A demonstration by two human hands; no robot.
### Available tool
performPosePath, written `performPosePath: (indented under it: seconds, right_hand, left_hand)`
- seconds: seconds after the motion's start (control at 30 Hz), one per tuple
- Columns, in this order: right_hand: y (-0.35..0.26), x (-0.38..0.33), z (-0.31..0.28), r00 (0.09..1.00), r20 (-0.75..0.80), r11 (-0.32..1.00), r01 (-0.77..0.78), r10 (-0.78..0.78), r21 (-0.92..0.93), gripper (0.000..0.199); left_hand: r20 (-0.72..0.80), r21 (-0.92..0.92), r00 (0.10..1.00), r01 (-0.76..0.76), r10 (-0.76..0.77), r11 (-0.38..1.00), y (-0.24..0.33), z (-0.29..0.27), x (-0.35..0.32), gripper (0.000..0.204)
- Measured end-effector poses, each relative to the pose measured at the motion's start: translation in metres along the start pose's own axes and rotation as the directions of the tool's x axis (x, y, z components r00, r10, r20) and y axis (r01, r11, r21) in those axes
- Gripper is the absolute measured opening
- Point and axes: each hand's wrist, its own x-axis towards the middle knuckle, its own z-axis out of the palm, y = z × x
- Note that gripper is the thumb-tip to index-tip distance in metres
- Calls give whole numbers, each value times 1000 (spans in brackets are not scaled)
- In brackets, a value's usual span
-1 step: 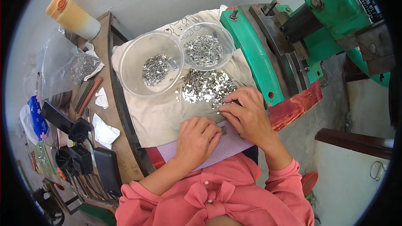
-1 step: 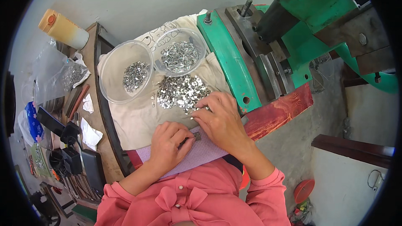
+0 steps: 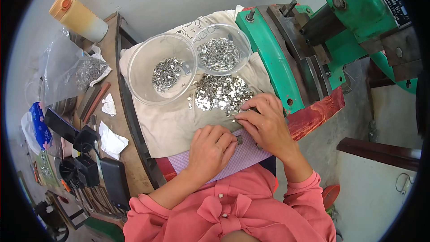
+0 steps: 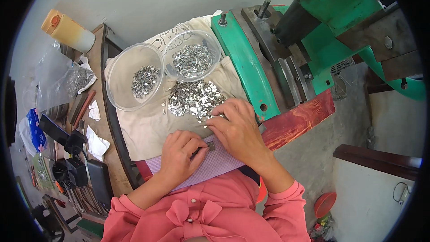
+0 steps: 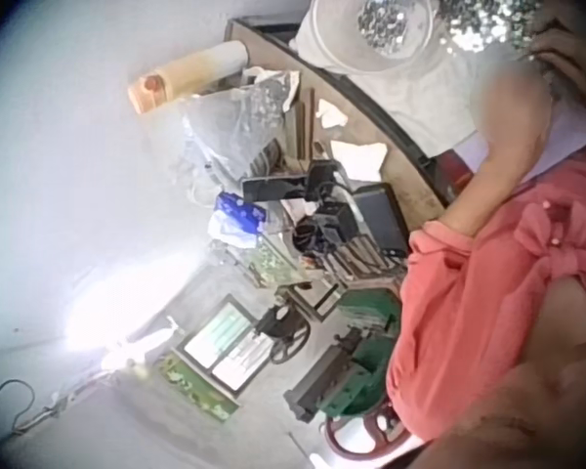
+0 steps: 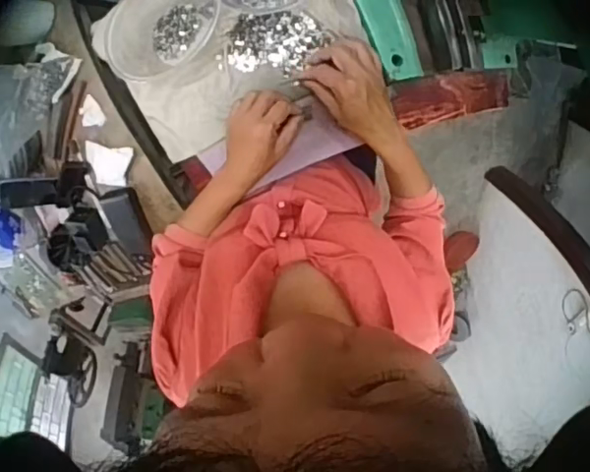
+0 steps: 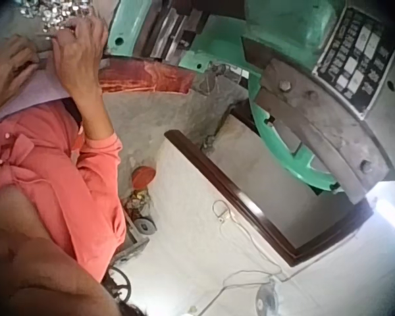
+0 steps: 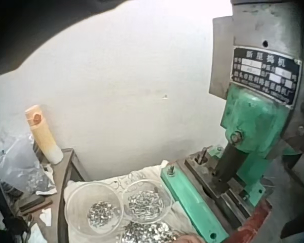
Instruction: The person places small silver metal pieces into the slots of a metal strip using their fingers. They then insert the strip into a green press machine and operate the lever to press the components. The person removes the strip and repeats the process of filling slots and pressing.
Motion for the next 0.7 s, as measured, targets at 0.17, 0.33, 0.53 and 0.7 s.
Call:
performPosePath:
  seconds: [0.17,0.33,0.53,0.7]
  right_hand:
    - [2,-5,0,1000,-3,1000,-10,10,29,19]
    - [-4,-3,5,1000,-22,1000,-5,5,-12,18]
    - [-9,-2,11,999,-25,997,-37,35,-69,17]
    - [-9,-1,6,999,-15,998,-34,33,-53,14]
  left_hand:
    - [4,-30,998,61,-61,998,1,-6,-4,31]
    - [-1,-44,998,68,-68,997,-5,-11,-13,34]
    - [8,-32,999,54,-53,998,-4,-12,-13,30]
    - [3,-25,999,33,-33,999,-3,-9,-10,29]
